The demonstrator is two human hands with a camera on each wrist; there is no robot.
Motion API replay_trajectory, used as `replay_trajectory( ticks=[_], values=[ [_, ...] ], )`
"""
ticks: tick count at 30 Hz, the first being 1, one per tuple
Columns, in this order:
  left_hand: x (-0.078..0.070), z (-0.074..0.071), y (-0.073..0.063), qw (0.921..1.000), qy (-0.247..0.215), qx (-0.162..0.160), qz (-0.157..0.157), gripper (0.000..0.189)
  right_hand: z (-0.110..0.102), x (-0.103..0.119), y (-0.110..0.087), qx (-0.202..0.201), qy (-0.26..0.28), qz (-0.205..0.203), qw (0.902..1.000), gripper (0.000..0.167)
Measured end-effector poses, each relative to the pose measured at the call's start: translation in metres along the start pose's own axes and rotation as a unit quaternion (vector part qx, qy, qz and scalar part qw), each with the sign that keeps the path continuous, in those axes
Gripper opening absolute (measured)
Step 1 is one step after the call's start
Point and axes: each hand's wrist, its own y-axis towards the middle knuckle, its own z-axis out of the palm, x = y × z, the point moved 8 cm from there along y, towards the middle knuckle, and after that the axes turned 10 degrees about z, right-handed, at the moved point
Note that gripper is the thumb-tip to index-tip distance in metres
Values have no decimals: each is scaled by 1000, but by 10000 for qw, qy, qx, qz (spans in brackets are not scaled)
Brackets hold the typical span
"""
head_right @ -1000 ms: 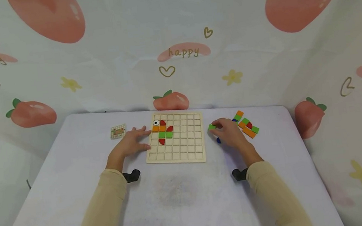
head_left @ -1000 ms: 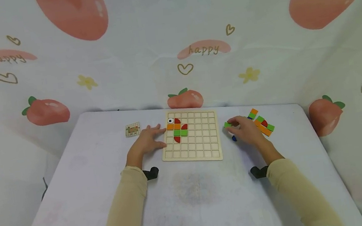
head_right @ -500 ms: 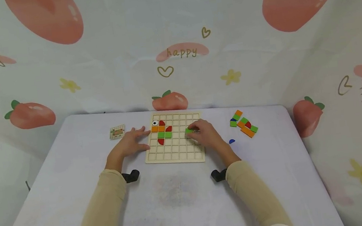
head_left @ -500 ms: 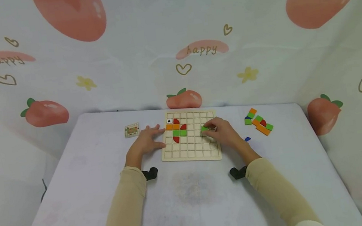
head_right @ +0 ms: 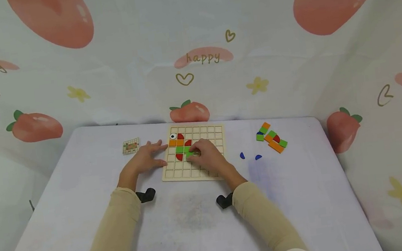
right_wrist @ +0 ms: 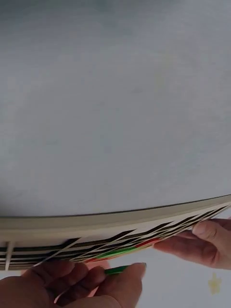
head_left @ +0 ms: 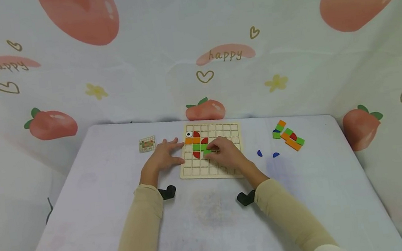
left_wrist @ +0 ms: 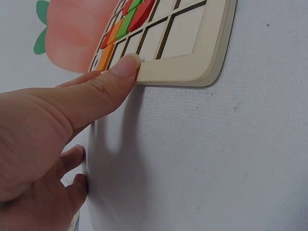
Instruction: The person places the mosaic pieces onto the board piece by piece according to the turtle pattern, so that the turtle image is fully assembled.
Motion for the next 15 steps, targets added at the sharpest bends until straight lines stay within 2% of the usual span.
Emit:
replay_trajectory(
  ticks=[6, 15],
  values=[
    [1, -1, 0, 10000, 12, 6, -2, 74, 11, -2, 3, -68, -117, 250, 9996, 27],
    [1, -1, -1, 10000, -89, -14, 12, 73, 18, -3, 4, -194, -322, 364, 9986, 28]
  ],
)
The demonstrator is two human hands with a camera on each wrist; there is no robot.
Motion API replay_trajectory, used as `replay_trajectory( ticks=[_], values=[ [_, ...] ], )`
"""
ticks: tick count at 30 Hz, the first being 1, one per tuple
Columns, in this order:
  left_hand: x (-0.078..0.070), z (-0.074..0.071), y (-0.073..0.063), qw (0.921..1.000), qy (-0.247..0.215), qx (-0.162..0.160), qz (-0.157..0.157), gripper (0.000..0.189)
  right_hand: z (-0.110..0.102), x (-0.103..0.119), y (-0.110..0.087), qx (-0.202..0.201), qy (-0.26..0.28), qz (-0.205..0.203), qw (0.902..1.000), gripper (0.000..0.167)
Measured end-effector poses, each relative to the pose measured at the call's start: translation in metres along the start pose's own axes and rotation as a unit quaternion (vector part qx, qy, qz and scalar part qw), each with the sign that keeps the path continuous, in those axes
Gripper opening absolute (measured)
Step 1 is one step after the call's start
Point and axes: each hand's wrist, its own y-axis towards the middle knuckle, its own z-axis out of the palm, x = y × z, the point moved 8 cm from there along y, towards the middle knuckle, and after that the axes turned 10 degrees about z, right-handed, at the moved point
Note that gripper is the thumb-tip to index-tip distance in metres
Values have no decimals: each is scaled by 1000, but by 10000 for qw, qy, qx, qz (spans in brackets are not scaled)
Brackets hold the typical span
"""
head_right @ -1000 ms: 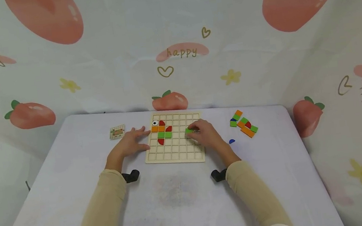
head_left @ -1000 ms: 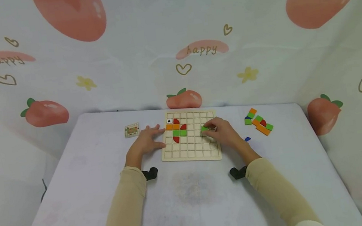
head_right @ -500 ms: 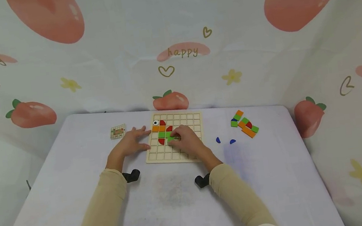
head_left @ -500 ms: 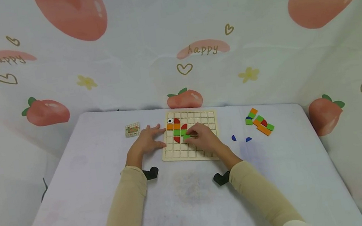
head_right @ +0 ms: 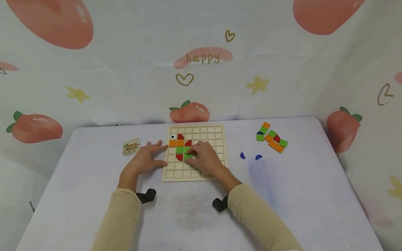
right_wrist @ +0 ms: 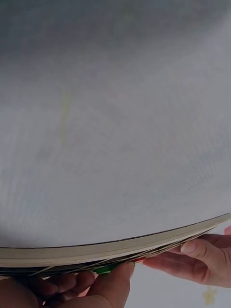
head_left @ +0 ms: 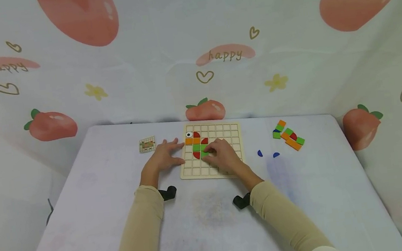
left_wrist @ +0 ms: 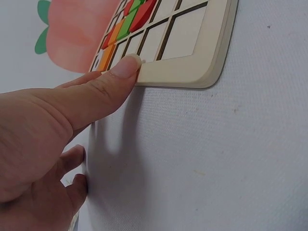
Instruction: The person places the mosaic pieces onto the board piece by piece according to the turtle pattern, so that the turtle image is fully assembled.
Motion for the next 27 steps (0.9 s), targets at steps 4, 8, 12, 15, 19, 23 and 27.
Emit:
replay_trajectory(
  ticks=[4, 8, 12, 15, 19, 23, 27],
  values=[
    [-2, 0, -1, 10000, -35, -37, -4, 73, 0, 0, 1, -67, -89, 14, 9999, 28],
    [-2, -1, 0, 10000, -22, -49, 11, 73, 0, 0, 2, -155, -114, -46, 9998, 27],
    [1, 1, 1, 10000, -17, -17, 17, 74, -1, 1, 1, -190, -14, -140, 9997, 24],
    [1, 1, 1, 10000, -44, 2, 6, 74, -2, 1, 1, -161, 162, -76, 9997, 24],
    [2, 2, 1, 10000, -64, 6, -21, 74, -2, 1, 2, -67, 320, 147, 9994, 24],
    [2, 2, 1, 10000, -42, -3, 2, 74, -2, 3, 2, 69, 343, 278, 9990, 25],
    [0, 1, 0, 10000, -18, -35, 21, 73, -5, 6, -1, 237, 37, 246, 9994, 30]
  ],
)
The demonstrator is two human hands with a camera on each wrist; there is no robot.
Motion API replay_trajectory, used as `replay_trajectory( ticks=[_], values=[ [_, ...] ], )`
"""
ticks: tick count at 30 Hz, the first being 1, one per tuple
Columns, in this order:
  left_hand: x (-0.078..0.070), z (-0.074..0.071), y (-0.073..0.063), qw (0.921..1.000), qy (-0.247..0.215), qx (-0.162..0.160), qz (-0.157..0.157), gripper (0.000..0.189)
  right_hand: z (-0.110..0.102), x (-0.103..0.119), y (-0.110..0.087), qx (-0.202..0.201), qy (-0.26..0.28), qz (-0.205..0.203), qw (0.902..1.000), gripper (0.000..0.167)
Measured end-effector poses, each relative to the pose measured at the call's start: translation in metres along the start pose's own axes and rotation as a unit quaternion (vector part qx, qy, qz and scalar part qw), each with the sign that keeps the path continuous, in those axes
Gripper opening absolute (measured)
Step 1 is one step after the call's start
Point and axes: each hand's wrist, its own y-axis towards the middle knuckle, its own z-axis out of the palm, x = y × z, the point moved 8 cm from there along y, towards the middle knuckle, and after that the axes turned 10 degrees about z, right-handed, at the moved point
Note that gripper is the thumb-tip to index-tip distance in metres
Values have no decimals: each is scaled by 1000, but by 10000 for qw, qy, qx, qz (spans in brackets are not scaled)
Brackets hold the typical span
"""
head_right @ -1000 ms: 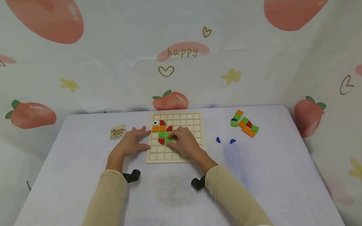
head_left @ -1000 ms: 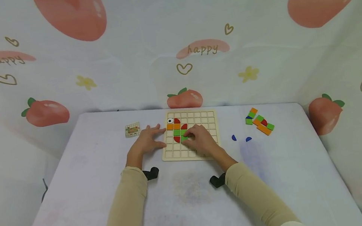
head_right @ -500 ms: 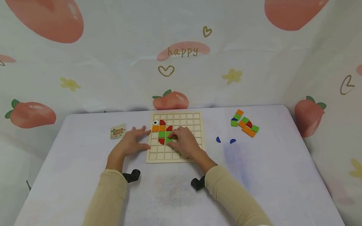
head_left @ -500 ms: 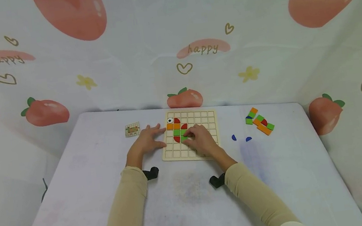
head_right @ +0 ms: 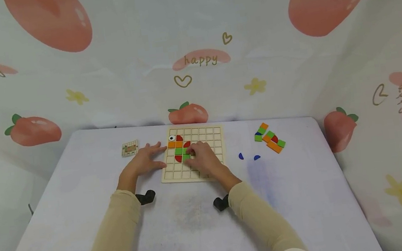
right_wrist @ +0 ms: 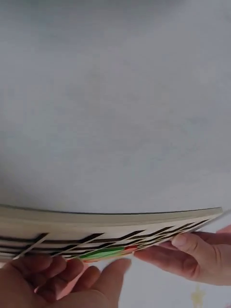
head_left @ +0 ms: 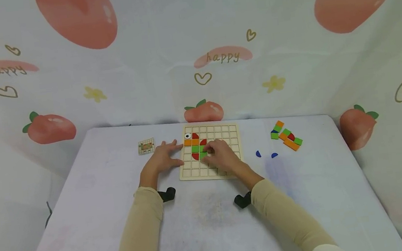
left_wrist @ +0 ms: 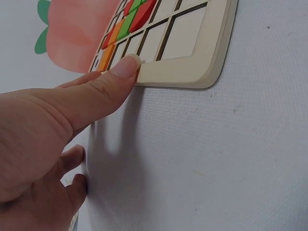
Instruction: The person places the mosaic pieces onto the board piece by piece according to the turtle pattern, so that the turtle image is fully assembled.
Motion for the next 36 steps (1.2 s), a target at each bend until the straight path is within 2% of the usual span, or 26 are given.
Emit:
replay_trajectory(
  ticks=[3, 6, 8, 11, 13, 15, 22, 28, 36],
  values=[
    [0, 0, -1, 10000, 16, -8, -4, 72, -2, 2, -5, 56, -553, -91, 9984, 35],
    [0, 0, -1, 10000, 8, -7, -6, 73, -5, 5, -12, -33, -1292, -350, 9910, 40],
    [0, 1, 0, 10000, -12, 5, -5, 73, -7, 6, -17, -199, -1803, -583, 9817, 44],
    [0, 1, 0, 10000, -33, 8, -3, 73, -11, 6, -22, -486, -2512, -915, 9624, 50],
    [-1, 0, 0, 10000, -23, 10, -5, 74, -13, 4, -25, -601, -2831, -1005, 9519, 56],
    [-1, 0, 0, 10000, -3, 6, 4, 73, -15, 0, -25, -624, -3036, -989, 9456, 62],
    [-1, 1, 0, 10000, 21, -3, 32, 73, -20, -22, -27, -334, -3152, -582, 9466, 78],
    [-1, 0, -1, 10000, 55, 1, 50, 73, -30, -40, -32, -202, -3031, -331, 9522, 80],
    [-2, 0, -2, 10000, 34, -20, 38, 73, -55, -69, -40, -207, -2724, 168, 9618, 83]
  ],
)
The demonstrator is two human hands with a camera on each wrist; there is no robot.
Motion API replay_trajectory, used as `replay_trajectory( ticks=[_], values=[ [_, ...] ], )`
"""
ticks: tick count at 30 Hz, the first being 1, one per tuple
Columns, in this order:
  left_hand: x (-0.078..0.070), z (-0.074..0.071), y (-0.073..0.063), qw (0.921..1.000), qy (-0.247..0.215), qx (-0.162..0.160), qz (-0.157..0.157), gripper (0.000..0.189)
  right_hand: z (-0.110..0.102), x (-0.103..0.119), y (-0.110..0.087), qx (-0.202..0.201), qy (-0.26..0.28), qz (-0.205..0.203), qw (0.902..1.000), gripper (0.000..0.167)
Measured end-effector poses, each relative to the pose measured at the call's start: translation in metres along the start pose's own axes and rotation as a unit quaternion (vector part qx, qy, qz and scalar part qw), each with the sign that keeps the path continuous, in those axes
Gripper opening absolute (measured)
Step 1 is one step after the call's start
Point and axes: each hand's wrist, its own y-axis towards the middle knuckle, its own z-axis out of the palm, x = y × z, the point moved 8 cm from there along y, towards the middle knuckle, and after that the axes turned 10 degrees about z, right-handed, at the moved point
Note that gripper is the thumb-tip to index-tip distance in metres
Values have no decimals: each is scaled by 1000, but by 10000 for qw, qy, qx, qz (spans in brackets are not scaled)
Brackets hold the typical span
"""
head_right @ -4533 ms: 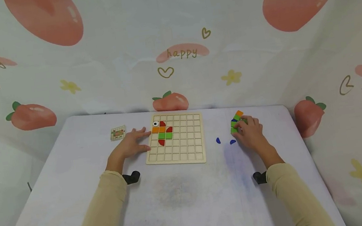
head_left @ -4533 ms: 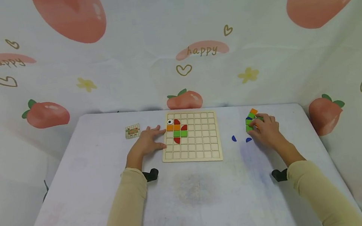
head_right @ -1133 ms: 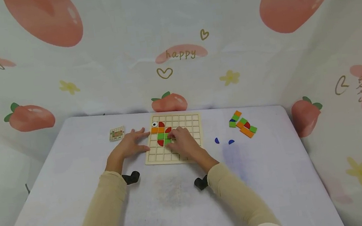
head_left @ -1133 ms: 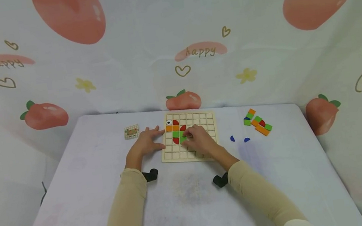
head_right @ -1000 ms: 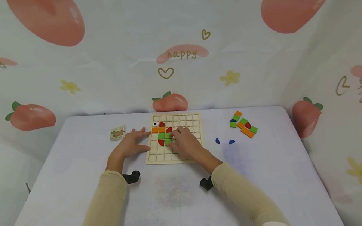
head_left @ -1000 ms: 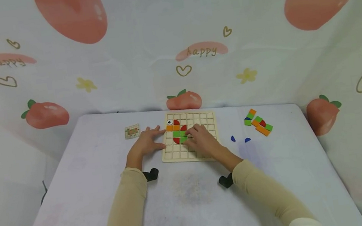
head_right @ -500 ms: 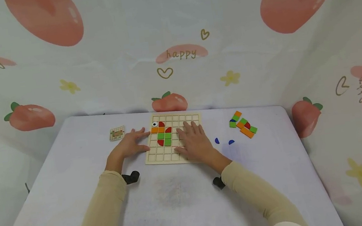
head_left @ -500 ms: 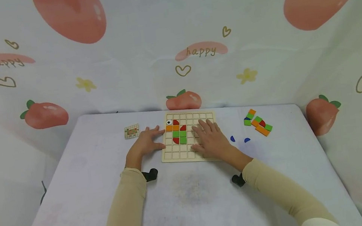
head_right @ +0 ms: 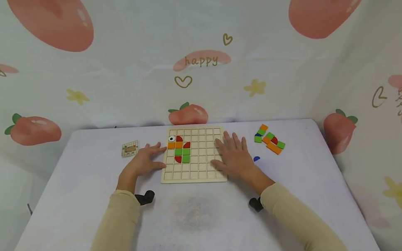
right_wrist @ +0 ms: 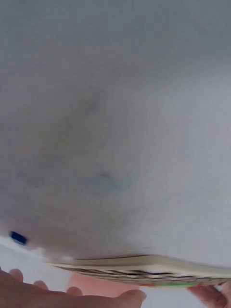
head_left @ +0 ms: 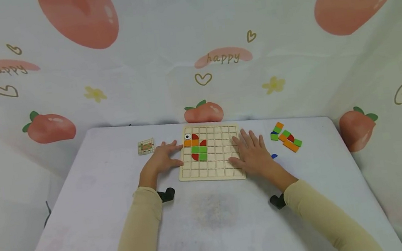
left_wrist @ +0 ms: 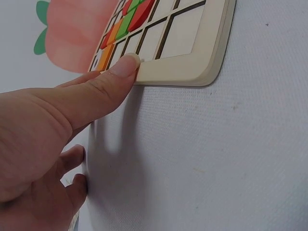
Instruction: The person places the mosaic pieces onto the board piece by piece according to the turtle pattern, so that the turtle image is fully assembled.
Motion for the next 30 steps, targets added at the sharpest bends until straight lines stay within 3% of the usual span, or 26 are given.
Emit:
replay_trajectory(
  ticks=[10, 18, 30],
  values=[
    [1, 0, 1, 9999, 50, 12, -93, 74, -6, -42, -11, 3, 174, 453, 9988, 81],
    [-2, 0, 2, 10000, 57, 1, 58, 74, -8, -71, -18, -17, 215, 263, 9994, 73],
    [3, 1, 3, 10000, 79, 2, -13, 74, -16, -87, -22, -62, 1006, -50, 9949, 50]
  ],
)
